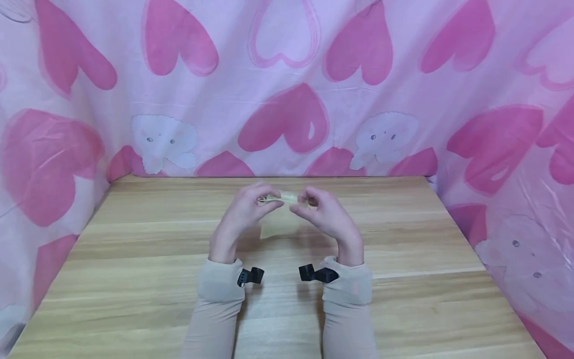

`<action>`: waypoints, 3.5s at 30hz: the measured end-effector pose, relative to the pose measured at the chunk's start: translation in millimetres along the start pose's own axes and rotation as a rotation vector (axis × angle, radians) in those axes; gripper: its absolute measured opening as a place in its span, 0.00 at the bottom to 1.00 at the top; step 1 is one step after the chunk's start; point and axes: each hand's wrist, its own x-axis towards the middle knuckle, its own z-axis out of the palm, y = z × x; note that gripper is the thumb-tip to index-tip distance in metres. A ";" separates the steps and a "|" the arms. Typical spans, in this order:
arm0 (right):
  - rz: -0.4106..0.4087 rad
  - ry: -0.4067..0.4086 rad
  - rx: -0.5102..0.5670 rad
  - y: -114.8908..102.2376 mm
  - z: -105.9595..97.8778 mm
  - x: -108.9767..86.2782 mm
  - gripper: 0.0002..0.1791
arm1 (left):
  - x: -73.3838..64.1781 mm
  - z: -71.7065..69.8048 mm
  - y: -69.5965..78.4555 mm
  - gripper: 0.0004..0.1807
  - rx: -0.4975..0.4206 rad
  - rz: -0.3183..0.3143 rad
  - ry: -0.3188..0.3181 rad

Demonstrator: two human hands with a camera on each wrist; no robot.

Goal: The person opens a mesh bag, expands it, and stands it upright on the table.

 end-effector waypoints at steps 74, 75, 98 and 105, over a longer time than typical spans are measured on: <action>0.023 0.228 0.056 -9.0 19.4 14.2 0.16 | 7.7 12.3 24.5 0.13 0.163 -0.065 0.061; 0.036 0.235 0.060 -9.0 19.0 14.0 0.16 | 7.4 11.2 23.8 0.12 0.167 -0.059 0.045; 0.009 0.240 -0.110 -4.5 18.2 16.6 0.16 | 6.9 10.0 27.2 0.20 0.366 -0.171 -0.060; 0.076 0.163 -0.138 5.1 15.1 13.3 0.17 | 7.2 15.1 29.7 0.20 0.390 -0.278 -0.027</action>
